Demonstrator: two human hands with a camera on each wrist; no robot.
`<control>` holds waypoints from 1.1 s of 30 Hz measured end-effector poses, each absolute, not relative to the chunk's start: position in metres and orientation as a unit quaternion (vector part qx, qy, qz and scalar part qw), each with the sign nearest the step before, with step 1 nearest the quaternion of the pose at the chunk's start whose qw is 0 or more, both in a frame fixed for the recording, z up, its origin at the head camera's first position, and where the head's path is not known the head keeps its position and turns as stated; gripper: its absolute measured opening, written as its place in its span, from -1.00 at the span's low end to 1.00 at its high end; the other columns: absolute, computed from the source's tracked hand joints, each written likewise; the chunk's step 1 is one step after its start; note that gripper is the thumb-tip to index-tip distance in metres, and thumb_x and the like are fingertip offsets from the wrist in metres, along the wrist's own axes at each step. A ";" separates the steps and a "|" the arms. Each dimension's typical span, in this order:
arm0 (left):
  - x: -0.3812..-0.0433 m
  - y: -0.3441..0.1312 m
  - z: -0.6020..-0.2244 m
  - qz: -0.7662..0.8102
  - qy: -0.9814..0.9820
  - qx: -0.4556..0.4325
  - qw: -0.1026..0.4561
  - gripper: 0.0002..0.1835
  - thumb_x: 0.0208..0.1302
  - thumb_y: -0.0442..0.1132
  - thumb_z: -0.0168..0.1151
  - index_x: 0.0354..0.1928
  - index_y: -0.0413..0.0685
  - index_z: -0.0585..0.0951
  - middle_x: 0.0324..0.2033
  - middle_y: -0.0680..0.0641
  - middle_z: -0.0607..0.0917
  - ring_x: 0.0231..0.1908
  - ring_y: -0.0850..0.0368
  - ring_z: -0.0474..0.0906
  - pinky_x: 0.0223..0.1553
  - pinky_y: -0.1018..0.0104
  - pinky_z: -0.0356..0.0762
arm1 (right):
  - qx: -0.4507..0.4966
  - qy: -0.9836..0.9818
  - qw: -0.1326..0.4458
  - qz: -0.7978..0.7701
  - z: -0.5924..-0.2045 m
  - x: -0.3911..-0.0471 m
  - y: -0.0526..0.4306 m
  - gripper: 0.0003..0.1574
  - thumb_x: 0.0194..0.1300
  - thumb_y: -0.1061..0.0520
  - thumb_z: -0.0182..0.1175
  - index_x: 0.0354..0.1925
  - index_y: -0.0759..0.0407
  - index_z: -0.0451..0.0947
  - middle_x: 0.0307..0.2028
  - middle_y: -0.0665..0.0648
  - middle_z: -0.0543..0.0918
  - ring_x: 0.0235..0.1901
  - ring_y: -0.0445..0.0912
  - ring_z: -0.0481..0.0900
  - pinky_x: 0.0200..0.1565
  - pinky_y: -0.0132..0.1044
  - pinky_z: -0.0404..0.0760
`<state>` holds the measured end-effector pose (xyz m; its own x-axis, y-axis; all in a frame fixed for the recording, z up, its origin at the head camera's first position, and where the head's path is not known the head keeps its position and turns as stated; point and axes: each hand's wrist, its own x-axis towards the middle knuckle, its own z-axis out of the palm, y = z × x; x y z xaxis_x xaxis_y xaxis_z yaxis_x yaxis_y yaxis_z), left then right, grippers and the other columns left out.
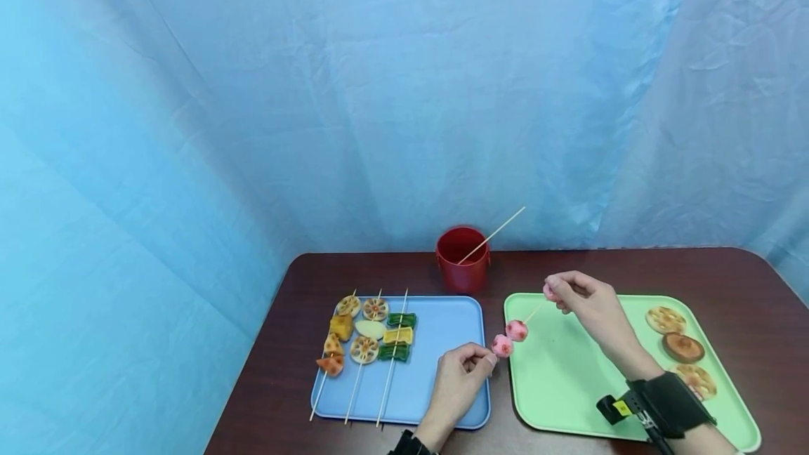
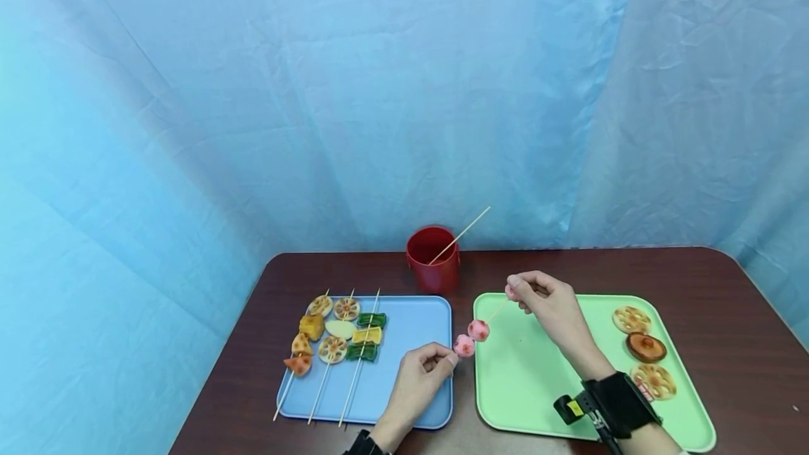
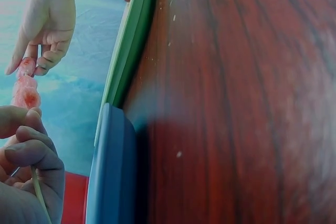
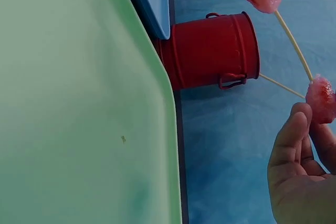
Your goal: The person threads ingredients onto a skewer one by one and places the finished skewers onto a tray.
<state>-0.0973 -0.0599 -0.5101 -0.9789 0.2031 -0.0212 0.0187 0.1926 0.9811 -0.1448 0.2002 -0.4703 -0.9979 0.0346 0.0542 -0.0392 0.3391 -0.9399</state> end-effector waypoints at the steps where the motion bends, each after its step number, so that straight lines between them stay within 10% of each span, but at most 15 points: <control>1: -0.097 -0.059 -0.510 0.632 0.768 0.072 0.074 -0.82 0.34 -0.22 0.34 -0.31 -0.21 0.76 -0.57 0.06 0.64 -0.59 0.37 0.42 -0.51 0.50 0.31 | 0.003 -0.818 0.028 0.575 -0.470 -0.144 0.199 -0.45 0.53 -0.25 0.14 0.04 0.20 0.64 -0.14 0.31 0.71 -0.20 0.13 0.63 -0.18 -0.26 0.65; 33: -0.097 -0.058 -0.510 0.634 0.768 0.064 0.071 -0.83 0.34 -0.24 0.34 -0.32 -0.22 0.76 -0.59 0.11 0.62 -0.61 0.36 0.39 -0.54 0.50 0.27 | -0.021 -0.803 -0.064 0.592 -0.477 -0.133 0.185 -0.29 0.49 -0.34 0.14 0.20 0.20 0.59 0.02 0.27 0.70 -0.05 0.17 0.64 -0.01 -0.08 0.62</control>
<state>-0.0967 -0.0578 -0.5104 -0.9819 0.1873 -0.0282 0.0078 0.1885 0.9820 -0.1328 0.1847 -0.4770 -0.9909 -0.0429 -0.1279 0.1096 0.2973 -0.9485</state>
